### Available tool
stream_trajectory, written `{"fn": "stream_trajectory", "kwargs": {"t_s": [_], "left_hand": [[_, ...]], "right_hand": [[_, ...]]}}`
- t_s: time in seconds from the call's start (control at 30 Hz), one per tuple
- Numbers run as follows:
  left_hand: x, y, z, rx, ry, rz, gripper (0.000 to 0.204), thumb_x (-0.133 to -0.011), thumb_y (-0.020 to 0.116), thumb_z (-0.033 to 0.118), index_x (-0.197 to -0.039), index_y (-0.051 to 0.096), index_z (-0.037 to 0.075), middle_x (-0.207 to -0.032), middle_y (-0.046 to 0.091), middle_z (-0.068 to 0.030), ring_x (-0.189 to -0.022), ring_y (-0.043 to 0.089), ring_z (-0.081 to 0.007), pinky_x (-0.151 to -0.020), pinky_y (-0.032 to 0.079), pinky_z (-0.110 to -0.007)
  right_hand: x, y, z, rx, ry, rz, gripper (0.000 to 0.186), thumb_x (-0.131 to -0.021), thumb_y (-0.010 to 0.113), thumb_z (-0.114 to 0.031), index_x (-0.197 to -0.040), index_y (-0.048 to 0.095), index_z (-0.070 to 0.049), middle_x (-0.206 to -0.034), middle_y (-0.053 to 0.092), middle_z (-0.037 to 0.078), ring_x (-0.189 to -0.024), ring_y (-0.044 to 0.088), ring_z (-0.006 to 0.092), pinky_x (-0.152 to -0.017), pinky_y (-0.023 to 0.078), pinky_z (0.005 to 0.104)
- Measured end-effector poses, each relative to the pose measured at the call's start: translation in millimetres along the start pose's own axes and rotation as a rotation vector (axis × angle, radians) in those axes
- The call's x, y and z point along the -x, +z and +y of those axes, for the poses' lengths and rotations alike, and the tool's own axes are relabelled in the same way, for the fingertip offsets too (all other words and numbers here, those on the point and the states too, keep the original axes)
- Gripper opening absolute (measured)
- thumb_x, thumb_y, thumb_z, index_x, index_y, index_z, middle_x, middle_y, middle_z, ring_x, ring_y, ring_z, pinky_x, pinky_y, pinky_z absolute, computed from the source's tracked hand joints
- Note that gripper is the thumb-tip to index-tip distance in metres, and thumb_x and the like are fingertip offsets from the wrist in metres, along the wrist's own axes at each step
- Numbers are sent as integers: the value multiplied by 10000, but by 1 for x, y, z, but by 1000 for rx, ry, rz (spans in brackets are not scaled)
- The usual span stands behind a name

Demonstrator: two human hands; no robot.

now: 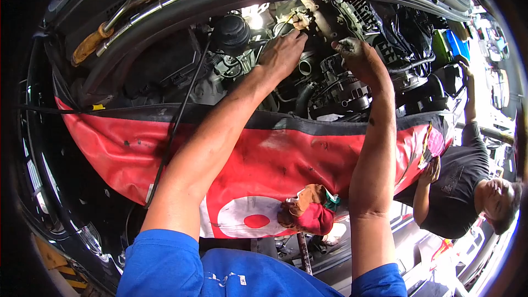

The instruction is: Inspect and repair electrical and mechanical components within the vehicle engine bay.

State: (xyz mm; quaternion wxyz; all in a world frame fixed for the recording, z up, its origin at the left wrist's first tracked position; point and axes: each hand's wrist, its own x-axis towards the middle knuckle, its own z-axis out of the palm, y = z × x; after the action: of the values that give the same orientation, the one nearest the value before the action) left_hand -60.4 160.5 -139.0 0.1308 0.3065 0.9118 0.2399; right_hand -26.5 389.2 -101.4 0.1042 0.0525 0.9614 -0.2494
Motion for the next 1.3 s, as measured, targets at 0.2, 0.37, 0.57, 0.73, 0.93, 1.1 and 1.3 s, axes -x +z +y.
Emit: {"fn": "stream_trajectory", "kwargs": {"t_s": [0.2,0.37,0.57,0.73,0.93,1.1,1.3], "left_hand": [[0,41,-2,122,21,384,410,-870,578,23,-1274,505,38,-1326,503,-229,-1204,516,-391,-1003,450,-441],[-4,42,-13,319,51,542,222,-852,613,34,-1064,549,20,-1008,623,-183,-965,606,-371,-816,484,-448],[1,30,-8,577,-16,353,352,-799,616,-43,-1114,501,65,-963,672,-175,-916,655,-359,-737,502,-410],[0,29,4,437,42,382,371,-819,572,-28,-1151,485,110,-905,684,-187,-909,657,-389,-709,511,-447],[-4,42,17,384,-6,447,357,-862,514,33,-1196,471,151,-813,667,-218,-821,656,-429,-675,508,-522],[-18,54,21,368,-23,407,289,-922,487,91,-1204,470,147,-784,659,-241,-745,651,-445,-638,522,-531],[-41,46,20,303,-52,500,295,-926,500,111,-1219,483,77,-807,675,-236,-703,678,-390,-643,537,-510]], "right_hand": [[3,1,-9,-373,-18,-23,372,-917,580,-380,-1044,662,-40,-731,666,120,-620,612,214,-585,483,366],[4,-2,-10,-42,51,-29,313,-932,541,-320,-1073,661,-67,-787,675,106,-633,606,186,-558,467,335],[6,-4,-15,-69,-63,-1,293,-912,571,-315,-1061,667,-82,-768,681,136,-646,627,204,-584,480,339],[5,-5,-21,149,-86,13,357,-932,547,-349,-1107,652,-57,-875,676,194,-789,661,314,-723,496,404],[3,-3,-14,125,-20,-12,385,-953,517,-359,-1132,638,-41,-902,689,190,-810,673,338,-743,504,413],[3,0,-7,-94,-30,-40,415,-949,514,-389,-1135,639,-40,-886,689,176,-765,674,286,-710,503,400],[6,-6,-20,-79,-66,-13,461,-924,551,-432,-1155,637,-42,-834,676,152,-715,648,235,-678,489,374]]}}
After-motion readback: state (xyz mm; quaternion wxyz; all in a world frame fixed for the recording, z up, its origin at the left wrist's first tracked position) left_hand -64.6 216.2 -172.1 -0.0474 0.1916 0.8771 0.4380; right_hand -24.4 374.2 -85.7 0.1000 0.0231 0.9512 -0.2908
